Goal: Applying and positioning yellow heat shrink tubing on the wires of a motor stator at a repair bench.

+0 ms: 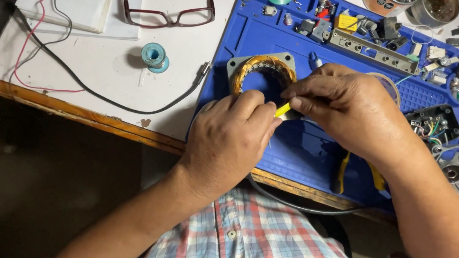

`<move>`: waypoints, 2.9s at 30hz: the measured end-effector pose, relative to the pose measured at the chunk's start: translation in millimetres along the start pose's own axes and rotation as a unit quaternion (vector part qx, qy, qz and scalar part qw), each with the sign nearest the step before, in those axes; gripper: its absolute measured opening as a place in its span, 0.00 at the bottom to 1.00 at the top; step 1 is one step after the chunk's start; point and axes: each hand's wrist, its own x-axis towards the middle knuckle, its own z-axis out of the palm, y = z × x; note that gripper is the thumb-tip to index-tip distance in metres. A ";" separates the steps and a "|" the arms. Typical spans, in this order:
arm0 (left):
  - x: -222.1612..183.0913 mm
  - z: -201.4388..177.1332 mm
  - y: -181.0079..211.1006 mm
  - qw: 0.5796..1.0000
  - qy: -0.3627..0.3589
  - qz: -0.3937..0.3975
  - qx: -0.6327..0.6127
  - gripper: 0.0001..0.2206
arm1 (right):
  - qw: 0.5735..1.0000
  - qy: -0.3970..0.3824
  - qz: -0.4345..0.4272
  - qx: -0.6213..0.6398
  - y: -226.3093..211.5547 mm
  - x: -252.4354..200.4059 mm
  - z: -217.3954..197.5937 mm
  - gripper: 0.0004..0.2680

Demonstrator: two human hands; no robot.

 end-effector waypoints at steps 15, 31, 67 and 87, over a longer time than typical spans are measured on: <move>-0.9 -1.1 -4.4 0.999 -0.039 -0.014 -0.024 0.16 | 0.996 0.006 -0.088 -0.008 2.5 -17.1 -0.3 0.08; 6.5 -12.1 -7.9 0.993 -0.080 -0.044 -0.079 0.08 | 0.992 0.046 -0.111 -0.029 16.7 -11.9 13.9 0.06; 18.1 3.3 -3.3 0.993 -0.099 0.000 0.071 0.13 | 0.988 0.053 -0.138 -0.047 27.0 -10.1 20.7 0.08; 9.8 -33.2 14.6 0.999 0.020 0.019 -0.018 0.11 | 0.935 0.028 -0.087 -0.343 25.5 -65.0 -12.7 0.07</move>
